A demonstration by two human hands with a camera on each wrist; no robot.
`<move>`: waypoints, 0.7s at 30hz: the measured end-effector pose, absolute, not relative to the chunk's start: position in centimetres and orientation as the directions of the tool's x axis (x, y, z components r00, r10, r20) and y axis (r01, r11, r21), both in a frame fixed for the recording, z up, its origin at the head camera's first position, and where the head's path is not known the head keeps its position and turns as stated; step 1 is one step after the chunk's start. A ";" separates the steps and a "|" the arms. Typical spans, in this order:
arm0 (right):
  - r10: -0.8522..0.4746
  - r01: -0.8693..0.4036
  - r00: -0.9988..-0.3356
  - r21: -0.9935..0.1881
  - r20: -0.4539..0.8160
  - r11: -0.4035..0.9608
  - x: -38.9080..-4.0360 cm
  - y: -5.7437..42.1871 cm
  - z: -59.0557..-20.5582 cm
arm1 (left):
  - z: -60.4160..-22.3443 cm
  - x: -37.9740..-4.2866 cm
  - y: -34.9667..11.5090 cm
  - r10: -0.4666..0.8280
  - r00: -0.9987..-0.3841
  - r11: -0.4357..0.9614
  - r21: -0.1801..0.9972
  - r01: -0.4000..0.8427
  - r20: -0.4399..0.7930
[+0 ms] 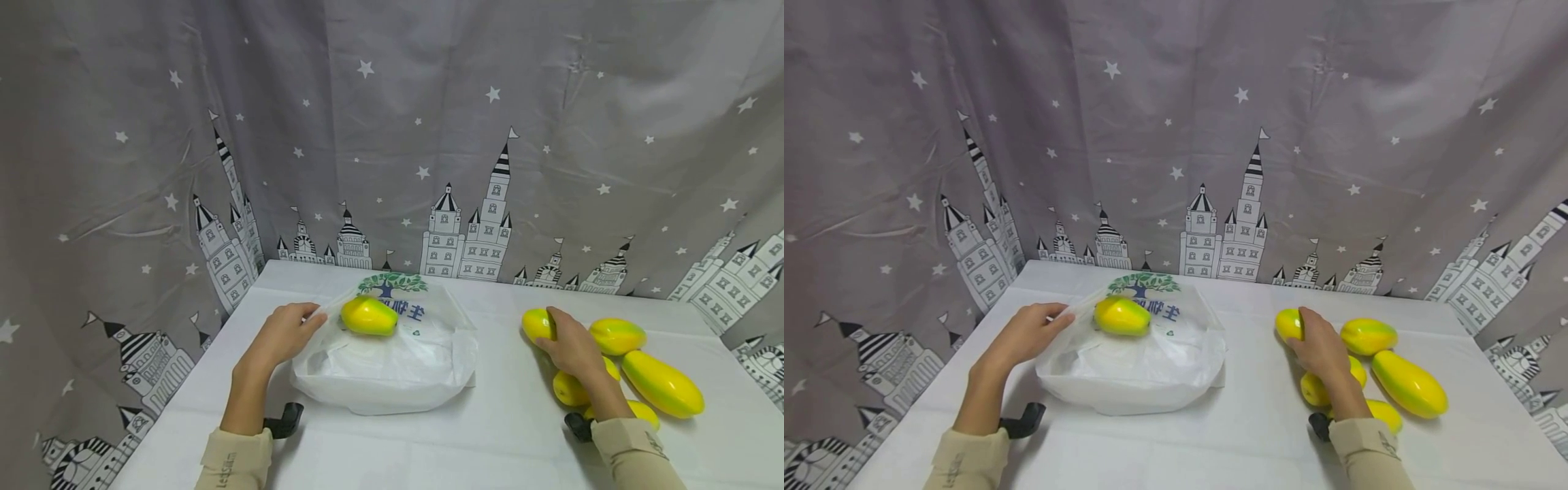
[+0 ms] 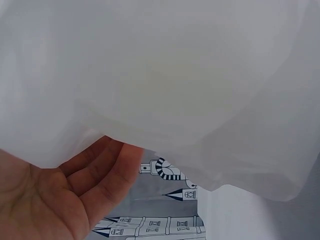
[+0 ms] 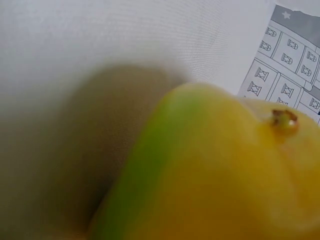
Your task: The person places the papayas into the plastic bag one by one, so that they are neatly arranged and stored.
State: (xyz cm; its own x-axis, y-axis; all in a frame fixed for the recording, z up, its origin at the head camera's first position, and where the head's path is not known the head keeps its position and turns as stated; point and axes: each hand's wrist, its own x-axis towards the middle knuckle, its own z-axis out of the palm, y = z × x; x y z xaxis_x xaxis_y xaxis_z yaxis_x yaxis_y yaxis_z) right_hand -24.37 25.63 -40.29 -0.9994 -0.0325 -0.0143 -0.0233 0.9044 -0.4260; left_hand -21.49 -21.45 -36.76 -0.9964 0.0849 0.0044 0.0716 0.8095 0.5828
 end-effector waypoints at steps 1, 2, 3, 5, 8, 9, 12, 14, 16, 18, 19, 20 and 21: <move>-0.032 -0.022 -0.999 -0.425 -0.015 0.905 -24.4 25.6 -40.3 | -36.7 -21.5 -21.4 0.084 -0.996 0.809 0.584 0.071 0.005; -0.032 -0.022 -0.999 -0.423 -0.016 0.906 -24.4 25.6 -40.3 | -36.7 -21.4 -21.4 0.084 -0.996 0.809 0.584 0.072 0.007; -0.030 -0.019 -0.999 -0.423 -0.019 0.906 -24.4 25.6 -40.3 | -36.7 -21.4 -21.4 0.083 -0.997 0.808 0.585 0.071 0.006; -0.027 -0.015 -0.999 -0.422 -0.022 0.907 -24.3 25.6 -40.3 | -36.7 -21.4 -21.5 0.085 -0.996 0.808 0.584 0.073 0.006; -0.023 -0.011 -0.999 -0.423 -0.024 0.906 -24.3 25.6 -40.3 | -36.8 -21.5 -21.5 0.085 -0.996 0.810 0.581 0.074 0.007; -0.021 -0.009 -1.000 -0.423 -0.024 0.906 -24.2 25.6 -40.3 | -36.8 -21.5 -21.5 0.086 -0.996 0.811 0.581 0.074 0.008; -0.018 -0.008 -1.000 -0.422 -0.020 0.907 -24.2 25.4 -40.3 | -36.9 -21.6 -21.5 0.085 -0.996 0.812 0.580 0.071 0.003; -0.020 -0.011 -1.000 -0.422 -0.017 0.907 -24.1 25.4 -40.4 | -36.9 -21.6 -21.5 0.082 -0.997 0.812 0.579 0.066 -0.001; -0.022 -0.014 -1.000 -0.421 -0.014 0.907 -24.1 25.3 -40.5 | -36.9 -21.6 -21.6 0.081 -0.997 0.813 0.579 0.064 -0.003; -0.023 -0.015 -1.000 -0.422 -0.014 0.906 -24.1 25.3 -40.5 | -36.9 -21.6 -21.6 0.079 -0.997 0.812 0.580 0.064 -0.002; -0.021 -0.013 -1.000 -0.424 -0.014 0.906 -24.1 25.3 -40.5 | -36.9 -21.5 -21.6 0.081 -0.997 0.810 0.582 0.066 0.001; -0.020 -0.013 -1.000 -0.424 -0.014 0.906 -24.1 25.3 -40.5 | -36.9 -21.5 -21.6 0.084 -0.996 0.809 0.583 0.071 0.004; -0.018 -0.010 -1.000 -0.424 -0.015 0.906 -24.1 25.3 -40.5 | -36.9 -21.5 -21.6 0.084 -0.996 0.808 0.584 0.072 0.007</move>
